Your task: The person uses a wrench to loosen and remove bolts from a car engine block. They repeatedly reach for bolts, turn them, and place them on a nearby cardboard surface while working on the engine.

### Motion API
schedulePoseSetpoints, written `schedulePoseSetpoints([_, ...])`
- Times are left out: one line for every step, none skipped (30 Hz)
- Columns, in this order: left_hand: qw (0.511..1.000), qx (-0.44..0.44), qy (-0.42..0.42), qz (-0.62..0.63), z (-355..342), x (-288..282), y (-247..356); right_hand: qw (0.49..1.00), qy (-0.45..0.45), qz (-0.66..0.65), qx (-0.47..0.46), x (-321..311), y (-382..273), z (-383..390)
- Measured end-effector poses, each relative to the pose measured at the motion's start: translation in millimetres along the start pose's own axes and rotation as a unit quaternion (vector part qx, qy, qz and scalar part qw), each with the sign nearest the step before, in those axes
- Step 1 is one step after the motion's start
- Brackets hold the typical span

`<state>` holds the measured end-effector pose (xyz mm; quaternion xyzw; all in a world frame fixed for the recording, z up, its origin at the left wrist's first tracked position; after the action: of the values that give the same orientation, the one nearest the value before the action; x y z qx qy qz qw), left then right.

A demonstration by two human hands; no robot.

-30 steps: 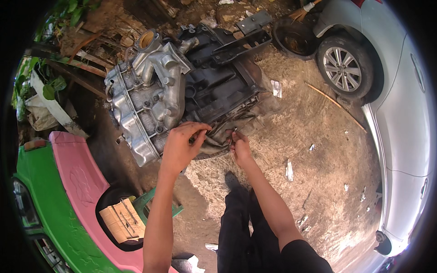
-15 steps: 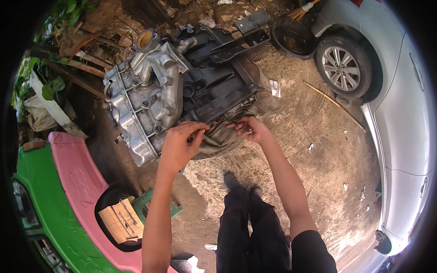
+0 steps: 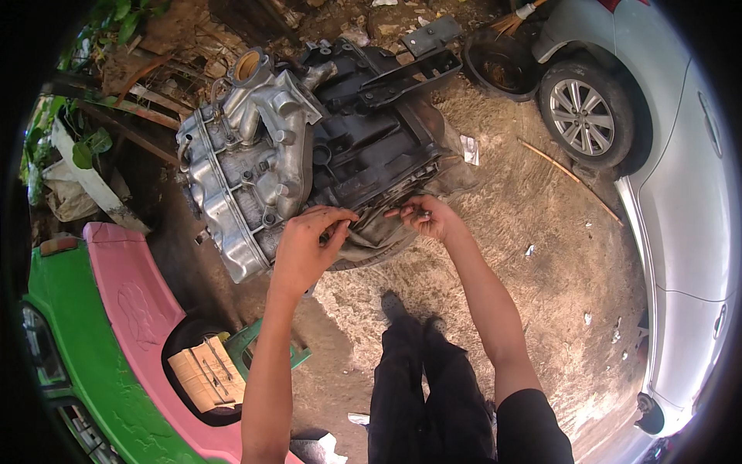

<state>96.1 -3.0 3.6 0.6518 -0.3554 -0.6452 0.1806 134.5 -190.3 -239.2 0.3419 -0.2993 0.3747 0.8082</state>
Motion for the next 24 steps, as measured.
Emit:
schedulePoseSetpoints([1.0,-0.002,-0.003,-0.001,0,0,-1,1.0,0.005,-0.007,0.0,-1,-2,-1])
schedulePoseSetpoints([1.0,0.003,0.002,0.0,0,0,0,1.0,0.007,-0.015,0.003,-1,-4,-1])
schedulePoseSetpoints([1.0,0.007,0.007,0.002,0,0,0,1.0,0.002,-0.025,0.015,-1,-6,-1])
schedulePoseSetpoints([1.0,0.01,0.01,0.003,0,0,1,1.0,0.007,-0.018,0.02,-3,-9,-1])
schedulePoseSetpoints([1.0,0.012,0.011,0.005,-1,0,1,0.999,0.004,-0.014,0.033,-3,-11,-1])
schedulePoseSetpoints([1.0,0.012,0.011,0.005,0,0,1,0.999,0.011,-0.014,0.04,-4,-13,-2])
schedulePoseSetpoints([1.0,0.008,0.009,0.003,0,-1,1,0.999,-0.002,-0.001,0.051,-4,-14,-3])
schedulePoseSetpoints([1.0,0.011,0.01,0.003,0,-1,1,0.998,-0.004,0.006,0.055,-6,-15,-3])
schedulePoseSetpoints([1.0,0.011,0.009,0.002,-1,-1,1,0.998,0.003,0.013,0.056,-8,-17,-4])
schedulePoseSetpoints([1.0,0.005,0.005,0.0,-1,0,1,0.998,-0.001,0.007,0.062,-8,-18,-5])
schedulePoseSetpoints([1.0,0.004,0.005,0.001,0,0,1,0.998,0.004,0.0,0.064,-9,-19,-5])
schedulePoseSetpoints([1.0,-0.004,0.001,0.001,0,0,0,0.998,0.009,-0.007,0.066,-11,-20,-6])
schedulePoseSetpoints([1.0,-0.012,-0.002,0.001,1,0,-1,0.998,0.011,-0.008,0.065,-11,-20,-6])
schedulePoseSetpoints([1.0,-0.008,0.0,0.002,1,0,0,0.998,0.014,-0.009,0.065,-12,-20,-7])
schedulePoseSetpoints([1.0,-0.003,0.002,0.002,1,0,0,0.997,0.008,-0.015,0.07,-11,-19,-7])
schedulePoseSetpoints([1.0,0.001,0.005,0.002,0,0,0,0.998,0.01,-0.011,0.067,-10,-19,-7])
schedulePoseSetpoints([1.0,0.003,0.006,0.002,0,0,0,0.998,0.004,-0.013,0.069,-9,-17,-6])
schedulePoseSetpoints([1.0,0.004,0.006,0.003,0,0,0,0.998,0.01,-0.017,0.067,-9,-15,-5])
schedulePoseSetpoints([1.0,0.002,0.004,0.001,0,0,0,0.998,0.008,-0.007,0.062,-7,-15,-5])
schedulePoseSetpoints([1.0,0.008,0.006,0.003,0,0,0,0.998,0.019,0.002,0.054,-6,-14,-5])
schedulePoseSetpoints([1.0,0.009,0.005,0.003,0,0,0,0.998,0.033,0.01,0.043,-6,-15,-4])
schedulePoseSetpoints([1.0,0.007,0.001,0.0,0,1,-1,0.998,0.034,0.026,0.041,-5,-14,-4])
schedulePoseSetpoints([1.0,0.011,0.003,0.003,-1,0,0,0.998,0.04,0.042,0.036,-3,-15,-4])
schedulePoseSetpoints([1.0,0.01,0.003,0.004,0,0,0,0.996,0.048,0.062,0.032,-3,-16,-4])
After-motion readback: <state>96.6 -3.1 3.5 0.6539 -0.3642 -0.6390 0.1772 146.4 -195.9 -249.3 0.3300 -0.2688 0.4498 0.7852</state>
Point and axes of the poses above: each hand's wrist, its own z-axis away from the middle knuckle, its own x-axis out of the palm, y = z × x, the point moved 6 cm from there along -z, towards the middle knuckle, and after that the axes turned 3 degrees about y, right-handed, at the moved point
